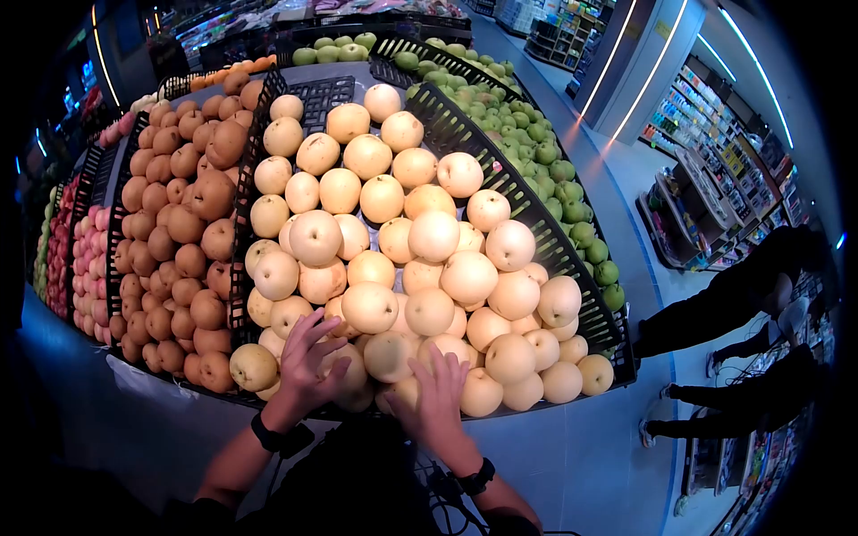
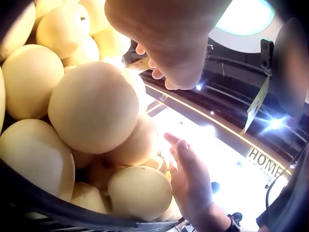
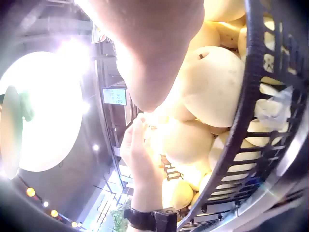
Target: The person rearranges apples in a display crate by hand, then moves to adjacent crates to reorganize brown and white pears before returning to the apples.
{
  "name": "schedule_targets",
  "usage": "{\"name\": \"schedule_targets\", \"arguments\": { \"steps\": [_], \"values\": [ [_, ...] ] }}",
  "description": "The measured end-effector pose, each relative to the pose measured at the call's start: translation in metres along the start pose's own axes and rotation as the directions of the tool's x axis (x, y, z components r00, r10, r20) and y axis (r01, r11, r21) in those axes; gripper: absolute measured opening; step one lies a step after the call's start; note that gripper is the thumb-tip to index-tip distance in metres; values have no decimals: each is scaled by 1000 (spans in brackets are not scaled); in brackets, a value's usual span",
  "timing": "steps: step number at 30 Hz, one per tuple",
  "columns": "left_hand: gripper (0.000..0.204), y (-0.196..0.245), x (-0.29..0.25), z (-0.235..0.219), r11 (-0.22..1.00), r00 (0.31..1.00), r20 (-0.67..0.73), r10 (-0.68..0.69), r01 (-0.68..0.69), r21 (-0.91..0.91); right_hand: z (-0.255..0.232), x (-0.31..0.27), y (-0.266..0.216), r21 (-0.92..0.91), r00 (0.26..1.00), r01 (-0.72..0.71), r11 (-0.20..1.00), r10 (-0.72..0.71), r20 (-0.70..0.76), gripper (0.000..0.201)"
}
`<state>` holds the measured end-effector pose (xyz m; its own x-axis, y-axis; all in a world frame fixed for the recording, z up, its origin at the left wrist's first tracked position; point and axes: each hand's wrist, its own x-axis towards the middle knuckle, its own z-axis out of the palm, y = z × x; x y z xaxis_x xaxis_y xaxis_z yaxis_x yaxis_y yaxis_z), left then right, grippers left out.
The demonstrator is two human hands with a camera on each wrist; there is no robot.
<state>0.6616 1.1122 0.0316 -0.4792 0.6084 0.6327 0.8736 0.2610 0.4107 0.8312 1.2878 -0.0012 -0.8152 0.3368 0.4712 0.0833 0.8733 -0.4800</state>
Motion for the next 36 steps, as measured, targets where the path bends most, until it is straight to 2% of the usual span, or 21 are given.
{"name": "schedule_targets", "arguments": {
  "steps": [3, 4, 11, 13, 15, 17, 19, 23, 26, 29, 31, 34, 36],
  "values": [
    [17, -3, -7, -3, 993, 994, -62, -93, 88, -80, -2, 7, 3, 78, 999, 43, 996, -41, -29, 50],
    [15, -6, -11, -1, 995, 993, -77, -87, 82, -64, -7, 15, -4, 134, 997, 19, 991, -9, -73, 27],
    [10, 2, -12, -1, 997, 990, -139, -34, 23, -75, -19, 37, 7, 282, 984, 130, 951, -158, 77, 14],
    [13, 6, -15, 6, 997, 979, -187, -76, 71, -29, -21, 44, 7, 228, 966, 242, 943, -256, 35, 9],
    [14, 9, -12, 4, 992, 975, -193, -112, 98, -84, -20, 45, 7, 269, 977, 200, 942, -214, 20, 12],
    [15, 9, -14, 0, 992, 972, -199, -129, 124, -39, -16, 49, 18, 296, 963, 254, 921, -268, 7, 21],
    [16, 14, -15, -7, 983, 964, -196, -181, 184, -6, -7, 48, 22, 399, 997, 59, 915, -74, 21, 15],
    [18, 14, -16, -35, 953, 929, -222, -298, 304, -4, -12, 67, 29, 395, 989, 135, 909, -149, 4, 17],
    [19, 0, -22, -49, 939, 911, -271, -310, 339, 65, -22, 78, 28, 354, 971, 208, 912, -235, 35, 19],
    [13, -9, -37, -68, 880, 861, -299, -412, 461, 114, -16, 73, 19, 317, 991, 122, 941, -130, 4, 15],
    [12, -19, -48, -81, 851, 838, -348, -421, 498, 170, -18, 72, 10, 308, 997, 56, 950, -71, 40, 12],
    [15, -51, -72, -106, 819, 792, -387, -473, 557, 139, -24, 74, -13, 310, 994, -87, 947, 60, 94, 10],
    [16, -69, -79, -123, 807, 774, -383, -505, 580, 108, -19, 76, -28, 276, 999, -42, 960, 32, 43, 9]
  ]
}}
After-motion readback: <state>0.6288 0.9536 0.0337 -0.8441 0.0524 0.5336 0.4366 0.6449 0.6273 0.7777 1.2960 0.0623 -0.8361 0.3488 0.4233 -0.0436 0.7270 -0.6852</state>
